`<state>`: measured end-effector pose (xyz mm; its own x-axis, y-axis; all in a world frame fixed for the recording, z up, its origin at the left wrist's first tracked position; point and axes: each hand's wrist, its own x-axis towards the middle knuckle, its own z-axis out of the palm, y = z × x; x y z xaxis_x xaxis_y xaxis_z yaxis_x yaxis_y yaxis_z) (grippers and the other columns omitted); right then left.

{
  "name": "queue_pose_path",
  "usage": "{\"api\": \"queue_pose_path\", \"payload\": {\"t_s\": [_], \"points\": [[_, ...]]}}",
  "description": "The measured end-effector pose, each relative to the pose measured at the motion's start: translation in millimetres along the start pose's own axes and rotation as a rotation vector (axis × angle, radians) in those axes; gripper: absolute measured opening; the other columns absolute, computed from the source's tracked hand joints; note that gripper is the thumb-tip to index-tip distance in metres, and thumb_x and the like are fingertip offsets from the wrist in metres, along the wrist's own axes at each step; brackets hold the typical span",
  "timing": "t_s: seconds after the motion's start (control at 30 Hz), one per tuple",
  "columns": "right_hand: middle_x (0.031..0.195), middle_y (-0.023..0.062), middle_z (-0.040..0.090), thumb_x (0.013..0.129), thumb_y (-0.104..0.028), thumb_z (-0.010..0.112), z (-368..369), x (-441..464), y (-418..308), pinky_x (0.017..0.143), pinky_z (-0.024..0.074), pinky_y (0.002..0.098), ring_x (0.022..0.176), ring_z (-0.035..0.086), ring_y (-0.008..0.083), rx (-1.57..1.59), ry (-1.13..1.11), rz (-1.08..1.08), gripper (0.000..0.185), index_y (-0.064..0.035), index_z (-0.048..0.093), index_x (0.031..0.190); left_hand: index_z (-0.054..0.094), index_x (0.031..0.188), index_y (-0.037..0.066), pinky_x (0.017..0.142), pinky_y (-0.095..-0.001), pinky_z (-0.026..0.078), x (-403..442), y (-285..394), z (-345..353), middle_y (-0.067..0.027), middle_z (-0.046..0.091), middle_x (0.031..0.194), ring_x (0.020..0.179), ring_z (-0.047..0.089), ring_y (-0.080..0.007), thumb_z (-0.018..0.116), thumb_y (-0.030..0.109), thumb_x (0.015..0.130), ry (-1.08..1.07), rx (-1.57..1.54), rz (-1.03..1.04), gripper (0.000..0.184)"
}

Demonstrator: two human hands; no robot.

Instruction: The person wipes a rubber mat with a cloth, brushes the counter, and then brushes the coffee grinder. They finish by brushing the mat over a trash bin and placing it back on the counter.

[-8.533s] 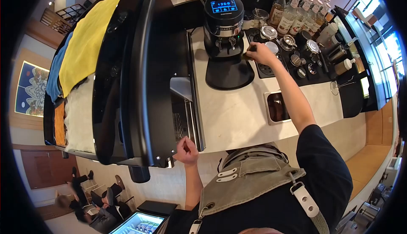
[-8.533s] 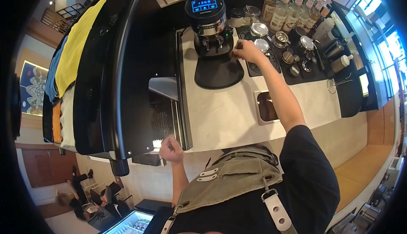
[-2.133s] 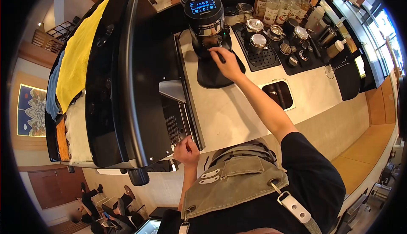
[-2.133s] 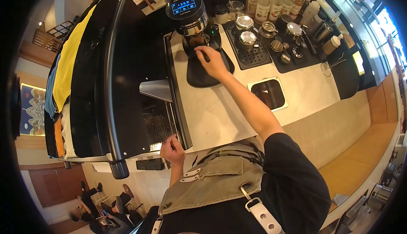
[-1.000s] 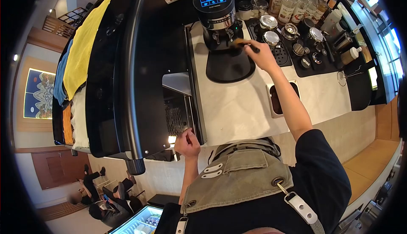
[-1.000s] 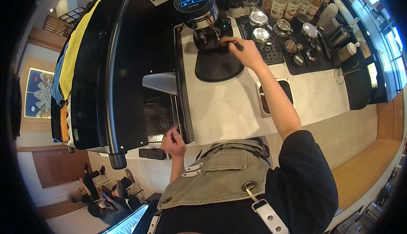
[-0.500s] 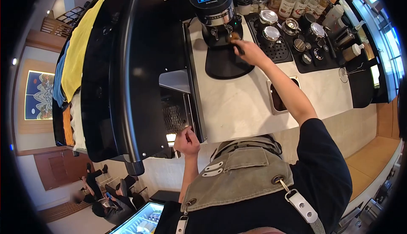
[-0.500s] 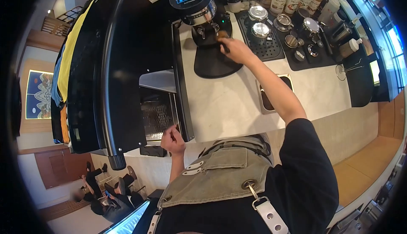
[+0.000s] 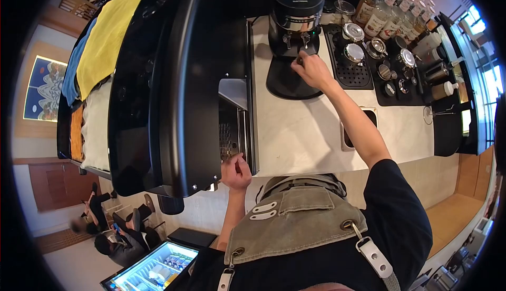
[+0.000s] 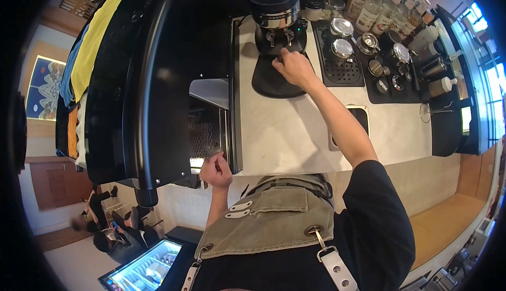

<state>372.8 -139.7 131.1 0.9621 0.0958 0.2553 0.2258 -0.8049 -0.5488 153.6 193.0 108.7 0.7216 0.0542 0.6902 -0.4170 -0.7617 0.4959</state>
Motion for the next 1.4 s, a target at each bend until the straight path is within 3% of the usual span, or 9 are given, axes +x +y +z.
{"api": "queue_pose_path", "payload": {"t_s": [0.17, 0.33, 0.47, 0.57, 0.67, 0.73, 0.87, 1.13, 1.4], "points": [[0.081, 0.0241, 0.070, 0.097, -0.028, 0.063, 17.1, 5.1, 8.7, 0.074, 0.0531, 0.0540, 0.081, 0.068, 0.0460, 0.005, 0.100, -0.003, 0.030, 0.0014, 0.060, 0.102, 0.076, 0.090, 0.004, 0.048, -0.0315, 0.038, 1.7, 8.8, -1.5, -0.0042, 0.057, 0.061, 0.049, 0.050, -0.0176, 0.066, 0.007, 0.090, 0.009, -0.042, -0.046, 0.010], [0.084, 0.0231, 0.071, 0.097, -0.031, 0.065, -8.4, 3.4, -32.8, 0.073, 0.0541, 0.0527, 0.083, 0.069, 0.0446, 0.019, -0.103, -0.031, 0.034, 0.0014, 0.057, 0.106, 0.076, 0.091, 0.007, 0.048, -0.0326, 0.037, 3.4, 12.7, -6.6, -0.0020, 0.051, 0.058, 0.048, 0.046, -0.0168, 0.066, 0.006, 0.089, -0.039, -0.039, -0.077, 0.010], [0.087, 0.0224, 0.072, 0.095, -0.033, 0.068, 24.3, 26.8, -41.4, 0.074, 0.0564, 0.0518, 0.083, 0.071, 0.0437, -0.109, 0.082, -0.098, 0.038, 0.0011, 0.058, 0.107, 0.076, 0.092, 0.005, 0.046, -0.0298, 0.034, 6.7, 15.2, -5.8, 0.0000, 0.048, 0.058, 0.047, 0.043, -0.0129, 0.068, 0.001, 0.088, -0.028, -0.126, -0.074, 0.010], [0.084, 0.0243, 0.071, 0.099, -0.032, 0.062, 27.0, 24.5, -36.5, 0.076, 0.0569, 0.0530, 0.086, 0.069, 0.0453, -0.334, -0.174, 0.028, 0.030, -0.0030, 0.060, 0.108, 0.076, 0.094, 0.003, 0.045, -0.0267, 0.031, 1.0, -0.3, -4.3, 0.0022, 0.048, 0.058, 0.046, 0.040, -0.0090, 0.068, -0.001, 0.088, -0.050, -0.014, 0.031, 0.010], [0.087, 0.0229, 0.072, 0.095, -0.031, 0.068, 19.3, 39.2, -51.9, 0.073, 0.0575, 0.0527, 0.087, 0.071, 0.0448, -0.261, -0.104, -0.031, 0.036, -0.0029, 0.056, 0.113, 0.075, 0.094, 0.000, 0.043, -0.0235, 0.027, -4.2, 3.7, -2.5, 0.0043, 0.049, 0.060, 0.046, 0.035, -0.0048, 0.066, -0.001, 0.091, -0.027, -0.202, -0.057, 0.009], [0.091, 0.0222, 0.073, 0.090, -0.030, 0.073, 28.6, 57.7, -54.6, 0.073, 0.0587, 0.0511, 0.087, 0.072, 0.0435, -0.205, 0.057, -0.118, 0.040, -0.0023, 0.056, 0.114, 0.075, 0.094, -0.001, 0.043, -0.0230, 0.027, -19.4, -15.6, -1.9, 0.0044, 0.048, 0.061, 0.046, 0.034, -0.0043, 0.066, -0.001, 0.091, -0.089, 0.110, 0.208, 0.009], [0.091, 0.0214, 0.073, 0.090, -0.028, 0.071, 52.0, 76.6, -48.4, 0.076, 0.0595, 0.0504, 0.088, 0.073, 0.0410, -0.522, -0.265, -0.065, 0.041, -0.0037, 0.057, 0.120, 0.072, 0.094, -0.001, 0.048, -0.0238, 0.032, -10.6, 1.7, -6.4, 0.0006, 0.051, 0.066, 0.052, 0.042, -0.0075, 0.063, -0.004, 0.092, -0.126, -0.268, -0.014, 0.009], [0.108, 0.0245, 0.071, 0.091, -0.022, 0.067, 80.9, 126.1, -22.6, 0.077, 0.0600, 0.0495, 0.088, 0.073, 0.0420, -0.378, 0.023, -0.143, 0.038, -0.0040, 0.056, 0.123, 0.070, 0.093, 0.000, 0.069, -0.0333, 0.053, -30.4, -16.7, -7.8, -0.0084, 0.067, 0.083, 0.075, 0.065, -0.0219, 0.060, 0.006, 0.097, -0.256, -0.336, -0.107, 0.012], [0.089, 0.0208, 0.073, 0.092, -0.025, 0.067, 63.6, 76.8, -60.7, 0.072, 0.0605, 0.0465, 0.084, 0.074, 0.0392, -0.542, -0.159, -0.094, 0.029, -0.0015, 0.061, 0.108, 0.071, 0.098, -0.002, 0.057, -0.0268, 0.042, -14.1, -5.0, -9.5, -0.0019, 0.059, 0.074, 0.062, 0.052, -0.0123, 0.062, 0.002, 0.097, -0.201, -0.393, -0.030, 0.011]]}}
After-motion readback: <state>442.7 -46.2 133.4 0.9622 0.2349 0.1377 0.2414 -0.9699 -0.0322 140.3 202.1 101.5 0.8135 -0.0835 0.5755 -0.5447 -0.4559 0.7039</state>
